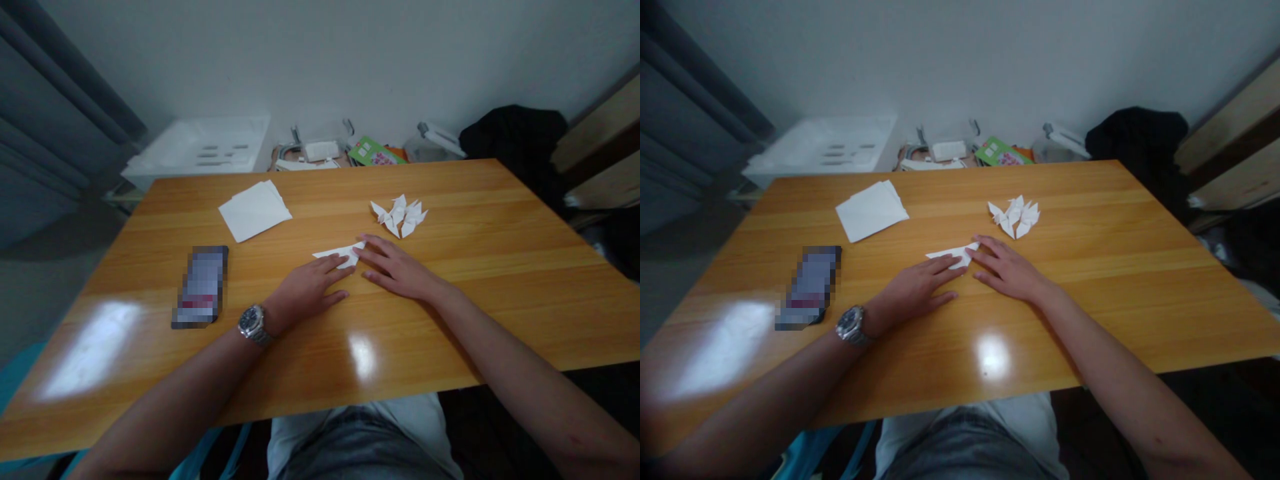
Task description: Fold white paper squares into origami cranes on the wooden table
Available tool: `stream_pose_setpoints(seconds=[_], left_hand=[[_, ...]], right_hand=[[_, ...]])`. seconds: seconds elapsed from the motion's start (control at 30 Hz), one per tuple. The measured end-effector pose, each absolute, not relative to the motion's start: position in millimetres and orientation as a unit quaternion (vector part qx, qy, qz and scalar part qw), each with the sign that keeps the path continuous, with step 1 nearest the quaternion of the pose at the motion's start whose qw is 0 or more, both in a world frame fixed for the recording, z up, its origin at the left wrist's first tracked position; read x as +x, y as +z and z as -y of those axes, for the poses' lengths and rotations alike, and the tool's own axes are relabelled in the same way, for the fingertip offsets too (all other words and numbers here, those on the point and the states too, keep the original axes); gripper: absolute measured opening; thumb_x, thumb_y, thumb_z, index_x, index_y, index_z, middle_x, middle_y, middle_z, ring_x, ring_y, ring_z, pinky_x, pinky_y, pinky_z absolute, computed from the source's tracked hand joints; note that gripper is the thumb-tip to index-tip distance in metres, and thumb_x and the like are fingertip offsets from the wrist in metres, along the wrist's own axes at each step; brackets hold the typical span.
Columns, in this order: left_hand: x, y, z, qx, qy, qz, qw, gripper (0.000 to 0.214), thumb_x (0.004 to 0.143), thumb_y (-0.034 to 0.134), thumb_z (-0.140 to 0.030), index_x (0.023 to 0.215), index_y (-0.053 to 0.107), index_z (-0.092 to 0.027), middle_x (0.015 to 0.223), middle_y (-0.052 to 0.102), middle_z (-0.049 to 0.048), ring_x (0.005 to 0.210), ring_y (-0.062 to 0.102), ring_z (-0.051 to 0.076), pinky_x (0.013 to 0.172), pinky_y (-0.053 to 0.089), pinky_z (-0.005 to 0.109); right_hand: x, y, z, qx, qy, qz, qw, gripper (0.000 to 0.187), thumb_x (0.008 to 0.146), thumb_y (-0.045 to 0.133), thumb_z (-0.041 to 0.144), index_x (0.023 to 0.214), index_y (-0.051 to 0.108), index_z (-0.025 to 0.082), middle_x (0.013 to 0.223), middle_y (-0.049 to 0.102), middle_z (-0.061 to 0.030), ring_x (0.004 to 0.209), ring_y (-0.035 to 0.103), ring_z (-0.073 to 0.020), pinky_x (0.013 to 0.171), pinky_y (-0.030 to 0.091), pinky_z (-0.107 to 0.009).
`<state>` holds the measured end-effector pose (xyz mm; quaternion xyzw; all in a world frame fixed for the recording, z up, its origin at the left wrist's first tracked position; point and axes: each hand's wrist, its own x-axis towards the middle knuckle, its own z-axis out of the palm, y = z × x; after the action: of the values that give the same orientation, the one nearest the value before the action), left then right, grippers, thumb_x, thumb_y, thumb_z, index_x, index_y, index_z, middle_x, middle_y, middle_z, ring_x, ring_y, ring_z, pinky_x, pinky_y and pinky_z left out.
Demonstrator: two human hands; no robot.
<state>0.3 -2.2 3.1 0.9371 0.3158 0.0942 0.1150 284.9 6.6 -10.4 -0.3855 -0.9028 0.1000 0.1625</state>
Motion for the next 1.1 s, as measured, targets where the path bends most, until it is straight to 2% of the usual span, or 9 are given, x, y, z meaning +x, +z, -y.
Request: stream_pose_setpoints(seconds=[0.1,0.33,0.5,0.63,0.83,0.97,1.1], left_hand=[[0,2,3,0.937,0.095,-0.317,0.113,0.056,0.103,0.048,-0.051,0.153,0.046,-0.025,0.162,0.042,0.0081,0.149,0.041,0.025,0.122,0.038,0.041],[0,2,3,0.937,0.096,-0.316,0.110,0.055,0.103,0.048,-0.050,0.152,0.047,-0.025,0.162,0.042,0.0081,0.149,0.041,0.025,0.122,0.038,0.042],[-1,2,3,0.937,0.096,-0.318,0.110,0.056,0.103,0.047,-0.050,0.153,0.045,-0.025,0.162,0.041,0.0082,0.149,0.040,0.026,0.122,0.038,0.042],[-2,1,3,0.937,0.095,-0.318,0.113,0.058,0.103,0.049,-0.051,0.154,0.044,-0.024,0.162,0.041,0.0093,0.149,0.041,0.026,0.122,0.038,0.042],[-3,3,1,0.937,0.089,-0.313,0.125,0.057,0.103,0.049,-0.051,0.154,0.045,-0.025,0.163,0.040,0.0091,0.150,0.039,0.026,0.124,0.036,0.043],[-6,2,-2,0.943,0.091,-0.290,0.137,0.053,0.103,0.049,-0.050,0.151,0.050,-0.026,0.164,0.037,0.0083,0.152,0.036,0.025,0.125,0.033,0.042],[-7,1,-3,0.943,0.095,-0.286,0.141,0.051,0.103,0.051,-0.048,0.150,0.051,-0.026,0.164,0.037,0.0080,0.152,0.035,0.025,0.125,0.033,0.043]], right_hand=[[290,-9,-5,-0.383,0.111,0.903,0.159,0.056,0.104,0.048,0.046,0.157,0.042,0.029,0.167,0.032,-0.0100,0.153,0.033,-0.0295,0.122,0.035,-0.054],[292,-8,-4,-0.397,0.113,0.902,0.128,0.056,0.105,0.044,0.046,0.156,0.045,0.021,0.165,0.037,-0.0145,0.153,0.034,-0.0302,0.124,0.033,-0.053],[289,-1,0,-0.379,0.092,0.911,0.135,0.054,0.104,0.048,0.047,0.154,0.047,0.028,0.166,0.033,-0.0128,0.151,0.035,-0.0308,0.122,0.035,-0.054],[287,2,3,-0.364,0.079,0.919,0.128,0.051,0.101,0.053,0.049,0.150,0.052,0.034,0.161,0.037,-0.0121,0.149,0.036,-0.0332,0.120,0.036,-0.058],[285,0,4,-0.376,0.078,0.915,0.119,0.048,0.102,0.052,0.046,0.149,0.055,0.033,0.156,0.041,-0.0135,0.146,0.039,-0.0334,0.119,0.036,-0.057],[285,0,5,-0.381,0.082,0.913,0.118,0.048,0.102,0.052,0.045,0.148,0.055,0.035,0.160,0.038,-0.0117,0.147,0.036,-0.0338,0.120,0.035,-0.057],[286,-1,5,-0.385,0.090,0.911,0.116,0.049,0.102,0.053,0.046,0.150,0.052,0.037,0.168,0.026,-0.0078,0.151,0.032,-0.0344,0.121,0.033,-0.057]])
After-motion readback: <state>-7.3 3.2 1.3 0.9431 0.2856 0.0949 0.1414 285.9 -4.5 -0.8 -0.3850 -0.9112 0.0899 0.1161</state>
